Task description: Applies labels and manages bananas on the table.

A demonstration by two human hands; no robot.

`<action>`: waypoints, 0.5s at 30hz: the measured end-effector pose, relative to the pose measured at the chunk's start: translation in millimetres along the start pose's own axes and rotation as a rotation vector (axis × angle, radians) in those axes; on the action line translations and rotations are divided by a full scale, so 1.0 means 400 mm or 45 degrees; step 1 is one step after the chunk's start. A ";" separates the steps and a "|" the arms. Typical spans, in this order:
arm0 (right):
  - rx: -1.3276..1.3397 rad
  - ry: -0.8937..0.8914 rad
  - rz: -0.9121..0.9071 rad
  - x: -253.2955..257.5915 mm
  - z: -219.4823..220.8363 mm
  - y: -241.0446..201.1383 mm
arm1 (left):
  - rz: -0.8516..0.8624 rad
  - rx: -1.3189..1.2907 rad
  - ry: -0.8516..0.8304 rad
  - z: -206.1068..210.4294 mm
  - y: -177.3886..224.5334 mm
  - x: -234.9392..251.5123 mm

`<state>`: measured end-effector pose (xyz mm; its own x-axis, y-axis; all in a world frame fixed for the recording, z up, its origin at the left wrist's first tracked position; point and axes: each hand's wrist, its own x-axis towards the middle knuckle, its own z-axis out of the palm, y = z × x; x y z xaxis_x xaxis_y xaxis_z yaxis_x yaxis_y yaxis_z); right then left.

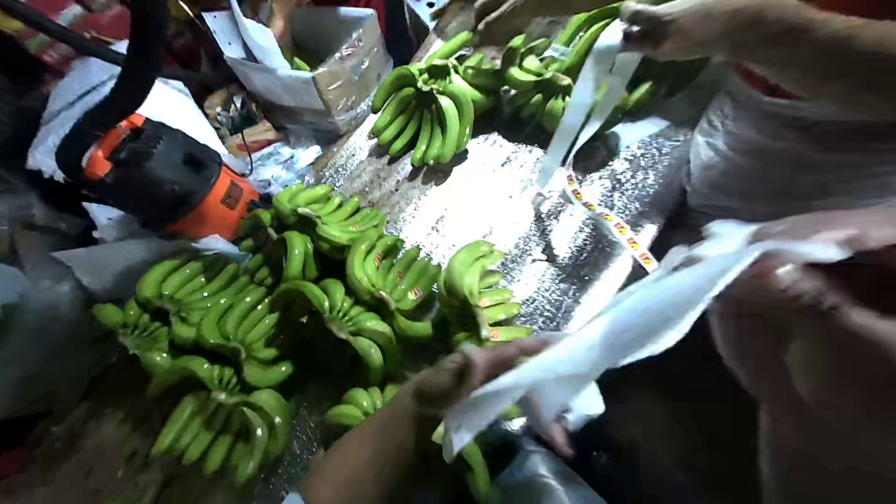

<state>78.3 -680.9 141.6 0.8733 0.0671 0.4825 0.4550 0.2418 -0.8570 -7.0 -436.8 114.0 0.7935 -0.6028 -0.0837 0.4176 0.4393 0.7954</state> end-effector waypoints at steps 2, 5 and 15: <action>-0.066 0.158 -0.094 -0.003 -0.150 0.017 | 0.226 -0.075 -0.244 -0.075 -0.119 -0.028; -0.169 0.283 0.072 -0.066 -0.310 0.036 | 0.245 0.416 0.046 -0.036 -0.134 -0.120; 0.605 -0.538 1.072 -0.485 -0.293 0.223 | 0.468 0.603 0.783 0.201 -0.407 0.238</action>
<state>-30.1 -785.7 -49.8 0.7022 0.6994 -0.1333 -0.4650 0.3087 -0.8297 -35.0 -619.2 24.8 0.9983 0.0515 0.0273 -0.0337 0.1289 0.9911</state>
